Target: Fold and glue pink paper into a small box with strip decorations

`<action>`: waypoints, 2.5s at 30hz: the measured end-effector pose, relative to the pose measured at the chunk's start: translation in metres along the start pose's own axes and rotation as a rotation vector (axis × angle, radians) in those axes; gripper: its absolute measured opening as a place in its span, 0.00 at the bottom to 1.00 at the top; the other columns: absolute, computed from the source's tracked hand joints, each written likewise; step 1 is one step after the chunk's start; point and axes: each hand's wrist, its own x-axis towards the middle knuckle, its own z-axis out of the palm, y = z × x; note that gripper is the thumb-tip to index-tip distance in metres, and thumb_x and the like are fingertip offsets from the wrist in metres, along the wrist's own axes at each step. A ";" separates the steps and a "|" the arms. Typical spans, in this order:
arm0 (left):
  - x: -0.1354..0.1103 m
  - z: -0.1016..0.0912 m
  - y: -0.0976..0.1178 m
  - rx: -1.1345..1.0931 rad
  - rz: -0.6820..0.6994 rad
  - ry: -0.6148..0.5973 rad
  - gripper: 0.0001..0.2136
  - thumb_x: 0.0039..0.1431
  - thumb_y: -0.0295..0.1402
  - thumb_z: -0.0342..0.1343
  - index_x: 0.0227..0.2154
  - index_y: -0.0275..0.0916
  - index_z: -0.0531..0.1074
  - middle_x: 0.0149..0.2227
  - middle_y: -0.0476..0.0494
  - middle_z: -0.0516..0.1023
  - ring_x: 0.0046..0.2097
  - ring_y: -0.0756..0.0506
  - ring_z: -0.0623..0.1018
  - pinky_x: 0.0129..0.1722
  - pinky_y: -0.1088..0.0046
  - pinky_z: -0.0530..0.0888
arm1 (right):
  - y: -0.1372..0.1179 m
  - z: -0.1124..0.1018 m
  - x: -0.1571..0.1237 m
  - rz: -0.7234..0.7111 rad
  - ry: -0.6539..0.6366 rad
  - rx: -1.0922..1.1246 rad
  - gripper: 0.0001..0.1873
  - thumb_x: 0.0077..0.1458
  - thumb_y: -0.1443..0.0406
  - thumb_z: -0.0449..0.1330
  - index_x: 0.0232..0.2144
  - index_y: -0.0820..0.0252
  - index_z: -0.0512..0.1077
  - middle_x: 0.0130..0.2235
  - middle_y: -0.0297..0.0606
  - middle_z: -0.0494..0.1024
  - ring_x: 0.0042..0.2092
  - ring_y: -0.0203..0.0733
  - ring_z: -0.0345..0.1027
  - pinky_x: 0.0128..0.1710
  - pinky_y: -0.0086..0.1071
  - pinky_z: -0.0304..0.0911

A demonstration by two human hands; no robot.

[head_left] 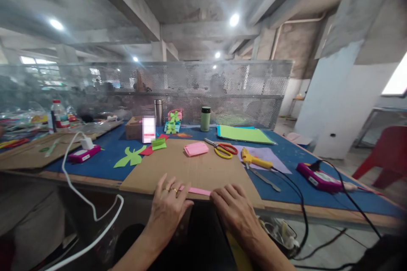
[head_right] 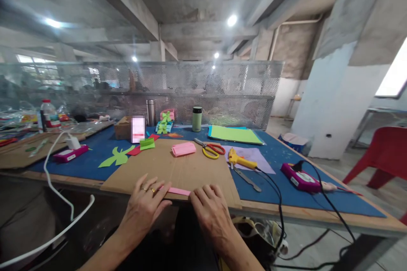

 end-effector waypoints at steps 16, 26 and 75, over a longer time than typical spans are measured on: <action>0.025 -0.022 0.020 -0.219 0.188 -0.128 0.11 0.63 0.20 0.47 0.31 0.38 0.72 0.30 0.45 0.74 0.34 0.45 0.72 0.45 0.60 0.65 | -0.011 -0.038 -0.004 -0.033 0.062 0.175 0.18 0.70 0.69 0.44 0.32 0.60 0.70 0.29 0.35 0.69 0.32 0.39 0.58 0.39 0.36 0.50; 0.033 -0.040 0.029 -0.363 0.147 -0.382 0.10 0.60 0.22 0.48 0.26 0.38 0.69 0.25 0.47 0.74 0.30 0.47 0.70 0.41 0.63 0.60 | -0.020 -0.040 0.014 -0.094 -0.065 0.206 0.21 0.70 0.69 0.44 0.26 0.60 0.67 0.26 0.34 0.72 0.27 0.37 0.58 0.35 0.37 0.46; 0.093 0.054 -0.051 -0.441 -0.570 -0.513 0.16 0.63 0.40 0.49 0.42 0.41 0.80 0.41 0.39 0.83 0.42 0.40 0.79 0.36 0.69 0.67 | 0.180 -0.036 0.072 0.835 -0.485 -0.222 0.15 0.59 0.65 0.57 0.40 0.70 0.79 0.45 0.61 0.80 0.48 0.54 0.74 0.42 0.35 0.61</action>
